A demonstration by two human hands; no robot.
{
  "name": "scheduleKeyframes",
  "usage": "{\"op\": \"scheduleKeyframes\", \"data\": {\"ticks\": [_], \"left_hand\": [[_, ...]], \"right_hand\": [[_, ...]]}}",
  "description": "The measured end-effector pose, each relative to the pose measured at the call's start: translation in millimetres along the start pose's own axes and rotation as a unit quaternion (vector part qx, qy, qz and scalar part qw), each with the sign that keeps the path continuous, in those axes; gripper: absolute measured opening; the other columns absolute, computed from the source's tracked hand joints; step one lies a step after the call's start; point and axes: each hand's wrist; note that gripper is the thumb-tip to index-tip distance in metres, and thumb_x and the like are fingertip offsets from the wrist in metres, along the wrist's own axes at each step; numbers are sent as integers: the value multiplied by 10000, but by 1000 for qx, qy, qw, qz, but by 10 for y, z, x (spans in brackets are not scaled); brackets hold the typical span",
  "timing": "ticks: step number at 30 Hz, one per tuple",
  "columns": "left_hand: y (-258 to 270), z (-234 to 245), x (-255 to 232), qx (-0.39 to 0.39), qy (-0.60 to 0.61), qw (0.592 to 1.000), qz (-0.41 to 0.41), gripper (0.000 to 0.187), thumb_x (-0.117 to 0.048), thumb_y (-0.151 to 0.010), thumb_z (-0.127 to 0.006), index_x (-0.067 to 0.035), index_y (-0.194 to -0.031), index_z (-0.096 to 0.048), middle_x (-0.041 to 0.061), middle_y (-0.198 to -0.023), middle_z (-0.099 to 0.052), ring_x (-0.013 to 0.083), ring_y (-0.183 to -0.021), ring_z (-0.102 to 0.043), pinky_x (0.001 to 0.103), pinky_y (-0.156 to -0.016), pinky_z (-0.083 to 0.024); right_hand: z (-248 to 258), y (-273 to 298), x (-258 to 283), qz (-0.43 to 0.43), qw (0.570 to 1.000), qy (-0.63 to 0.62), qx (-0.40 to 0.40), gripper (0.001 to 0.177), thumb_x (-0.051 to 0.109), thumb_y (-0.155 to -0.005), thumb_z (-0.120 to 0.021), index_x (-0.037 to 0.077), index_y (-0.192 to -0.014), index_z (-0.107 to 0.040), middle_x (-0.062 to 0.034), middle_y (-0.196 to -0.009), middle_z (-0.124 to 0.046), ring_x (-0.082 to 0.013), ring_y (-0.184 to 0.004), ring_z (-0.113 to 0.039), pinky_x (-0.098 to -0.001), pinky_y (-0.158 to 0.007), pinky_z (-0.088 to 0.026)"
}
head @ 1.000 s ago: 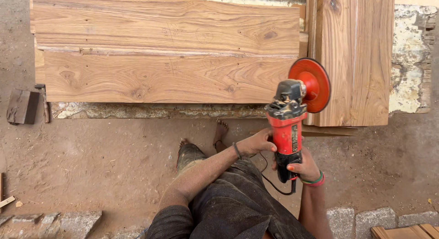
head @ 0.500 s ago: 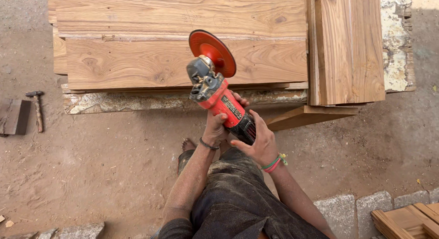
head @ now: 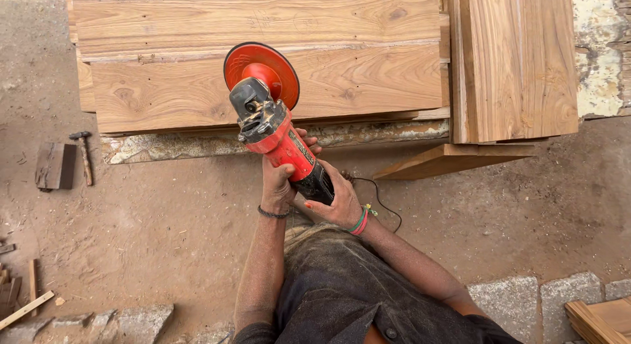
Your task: The person uses a red angle grinder with a sanding disc to smooth the surface of a large wooden plank. They move the tool across the plank in sweeping motions, then flip the plank over to sand the other side. Another person briefly appears to measure a nearby plank.
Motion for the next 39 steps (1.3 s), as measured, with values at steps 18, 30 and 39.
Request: {"op": "scheduleKeyframes", "data": {"ticks": [18,30,39], "left_hand": [[-718,-1296,1260,67,-187,973,116,581,-158,-813,-837,17,-1307,-586,103,-1173,-698,196,-1076,-706,370,-906,-621],[-871,-1514,1831,11,-247,955,165,463,-166,-805,-825,-17,-1180,-597,77,-1063,-710,150,-955,-714,320,-833,-603],[-1273,-1812,1839,-1,-395,901,182,547,-283,-789,-836,14,-1183,-600,63,-1035,-716,116,-917,-693,291,-809,-590]], "right_hand": [[1315,490,-948,156,967,167,-116,1282,335,-859,-884,292,-1664,113,-297,-1555,-359,-483,-1376,-524,-524,-1015,-577],[1840,780,-846,45,995,89,-23,1394,473,-699,-853,47,-1594,128,-403,-1555,-191,-588,-1393,-337,-596,-1119,-353],[2071,154,-502,-165,978,-2,-125,1125,139,-807,-796,-9,-1613,-25,-321,-1503,-447,-373,-1382,-524,-453,-1102,-461]]}}
Point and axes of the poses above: each hand's wrist, its own y-axis away from the middle knuckle, its own z-axis out of the back of the hand, x = y × z
